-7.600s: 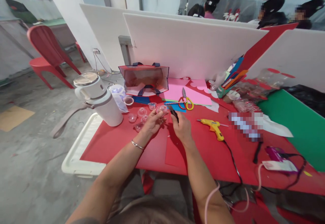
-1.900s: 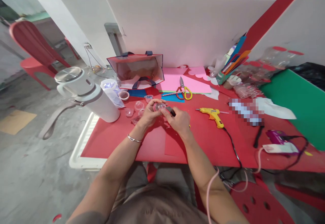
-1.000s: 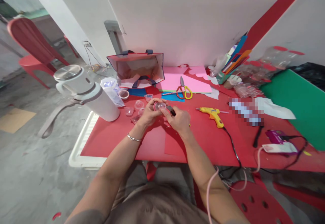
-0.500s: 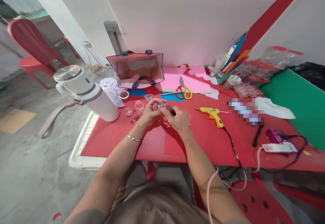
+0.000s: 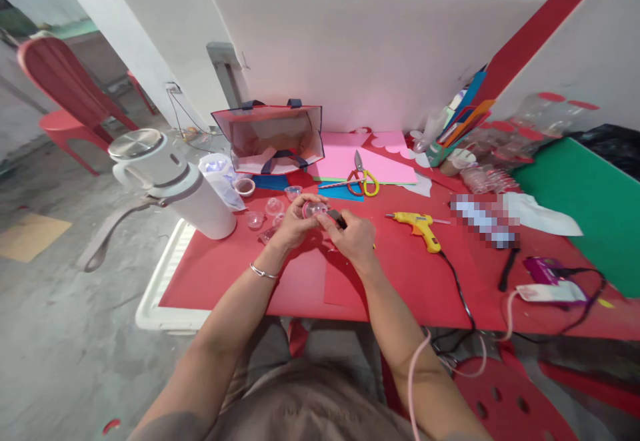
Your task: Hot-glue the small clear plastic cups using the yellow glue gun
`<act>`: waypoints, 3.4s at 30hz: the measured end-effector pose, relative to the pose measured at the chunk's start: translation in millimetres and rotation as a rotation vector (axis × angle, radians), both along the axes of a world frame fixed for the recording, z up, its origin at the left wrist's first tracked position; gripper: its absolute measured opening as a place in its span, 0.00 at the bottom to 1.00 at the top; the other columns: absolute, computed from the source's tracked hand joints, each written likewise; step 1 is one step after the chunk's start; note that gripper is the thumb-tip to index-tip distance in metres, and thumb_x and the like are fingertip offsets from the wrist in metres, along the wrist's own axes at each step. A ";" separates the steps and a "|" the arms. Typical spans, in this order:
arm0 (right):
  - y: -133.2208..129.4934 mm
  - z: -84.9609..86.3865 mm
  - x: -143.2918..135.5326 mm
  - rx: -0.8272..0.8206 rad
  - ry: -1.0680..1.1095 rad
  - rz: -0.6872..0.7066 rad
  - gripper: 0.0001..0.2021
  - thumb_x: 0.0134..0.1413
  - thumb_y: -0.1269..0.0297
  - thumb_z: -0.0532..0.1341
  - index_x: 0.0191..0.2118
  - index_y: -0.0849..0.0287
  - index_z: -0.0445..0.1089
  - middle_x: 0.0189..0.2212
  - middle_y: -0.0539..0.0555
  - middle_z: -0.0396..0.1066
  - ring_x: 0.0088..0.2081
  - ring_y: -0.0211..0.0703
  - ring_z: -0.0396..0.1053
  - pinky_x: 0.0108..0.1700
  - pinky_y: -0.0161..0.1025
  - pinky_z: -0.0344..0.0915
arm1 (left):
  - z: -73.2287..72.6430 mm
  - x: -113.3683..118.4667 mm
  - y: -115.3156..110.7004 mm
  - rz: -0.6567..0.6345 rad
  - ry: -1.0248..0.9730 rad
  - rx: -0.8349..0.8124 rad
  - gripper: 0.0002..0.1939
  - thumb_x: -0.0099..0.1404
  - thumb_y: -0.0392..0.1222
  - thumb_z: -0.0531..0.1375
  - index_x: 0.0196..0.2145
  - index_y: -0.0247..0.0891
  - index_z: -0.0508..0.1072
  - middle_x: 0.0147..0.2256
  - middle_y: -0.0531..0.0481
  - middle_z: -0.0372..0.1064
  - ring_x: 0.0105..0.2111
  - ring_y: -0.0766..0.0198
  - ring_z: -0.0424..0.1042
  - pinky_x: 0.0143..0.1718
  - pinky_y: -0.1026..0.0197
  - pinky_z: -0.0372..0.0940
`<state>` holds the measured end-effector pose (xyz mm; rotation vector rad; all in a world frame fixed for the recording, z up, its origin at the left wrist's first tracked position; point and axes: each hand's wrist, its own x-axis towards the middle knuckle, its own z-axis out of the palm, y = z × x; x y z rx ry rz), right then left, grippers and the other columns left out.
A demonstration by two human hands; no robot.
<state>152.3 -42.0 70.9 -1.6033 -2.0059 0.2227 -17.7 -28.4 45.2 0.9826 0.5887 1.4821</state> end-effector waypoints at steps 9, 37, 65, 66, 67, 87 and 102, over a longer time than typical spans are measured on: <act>0.2 -2.7 0.2 0.014 0.002 -0.006 0.33 0.65 0.29 0.54 0.27 0.55 0.72 0.25 0.57 0.78 0.28 0.48 0.75 0.31 0.40 0.50 | 1.3 0.4 -0.6 0.009 -0.003 -0.013 0.27 0.46 0.40 0.82 0.40 0.41 0.75 0.47 0.48 0.76 0.45 0.59 0.79 0.49 0.56 0.71; 0.4 -0.8 3.9 0.003 0.125 0.055 0.29 0.68 0.34 0.53 0.29 0.55 0.69 0.23 0.53 0.73 0.26 0.46 0.70 0.31 0.39 0.48 | 1.0 -0.5 -0.4 0.013 -0.004 -0.024 0.27 0.45 0.33 0.79 0.41 0.41 0.73 0.48 0.49 0.76 0.45 0.61 0.78 0.45 0.60 0.73; 9.2 -24.5 1.4 0.563 0.028 0.318 0.17 0.72 0.70 0.58 0.59 0.55 0.77 0.42 0.59 0.81 0.43 0.48 0.77 0.48 0.44 0.72 | -7.3 -0.5 9.1 0.241 -0.015 -0.081 0.38 0.44 0.45 0.82 0.42 0.45 0.61 0.33 0.58 0.74 0.26 0.67 0.75 0.24 0.67 0.68; 9.0 -24.3 1.4 0.584 0.029 0.317 0.17 0.72 0.71 0.59 0.59 0.55 0.78 0.41 0.59 0.81 0.43 0.48 0.77 0.48 0.44 0.72 | -8.0 -0.6 9.5 0.249 -0.015 -0.076 0.38 0.44 0.44 0.82 0.42 0.45 0.62 0.34 0.58 0.74 0.27 0.67 0.76 0.24 0.68 0.69; 8.7 -24.1 1.3 0.600 0.034 0.317 0.17 0.71 0.72 0.59 0.59 0.56 0.78 0.41 0.59 0.81 0.43 0.48 0.77 0.48 0.44 0.72 | -8.5 -0.6 9.8 0.255 -0.015 -0.071 0.38 0.43 0.44 0.82 0.43 0.45 0.62 0.35 0.57 0.74 0.29 0.67 0.76 0.25 0.68 0.69; 8.2 -27.1 2.8 0.490 0.050 0.305 0.19 0.71 0.71 0.58 0.59 0.52 0.79 0.45 0.60 0.81 0.47 0.50 0.76 0.52 0.49 0.73 | -7.4 -1.5 10.0 0.275 -0.021 -0.040 0.41 0.39 0.43 0.83 0.44 0.46 0.63 0.39 0.57 0.72 0.37 0.64 0.79 0.34 0.66 0.73; 8.7 -27.5 2.5 0.501 0.055 0.308 0.18 0.71 0.70 0.58 0.59 0.52 0.79 0.44 0.61 0.81 0.46 0.51 0.77 0.51 0.49 0.72 | -7.0 0.3 9.7 0.271 -0.018 -0.058 0.41 0.40 0.45 0.83 0.43 0.45 0.62 0.38 0.57 0.72 0.34 0.65 0.78 0.31 0.66 0.71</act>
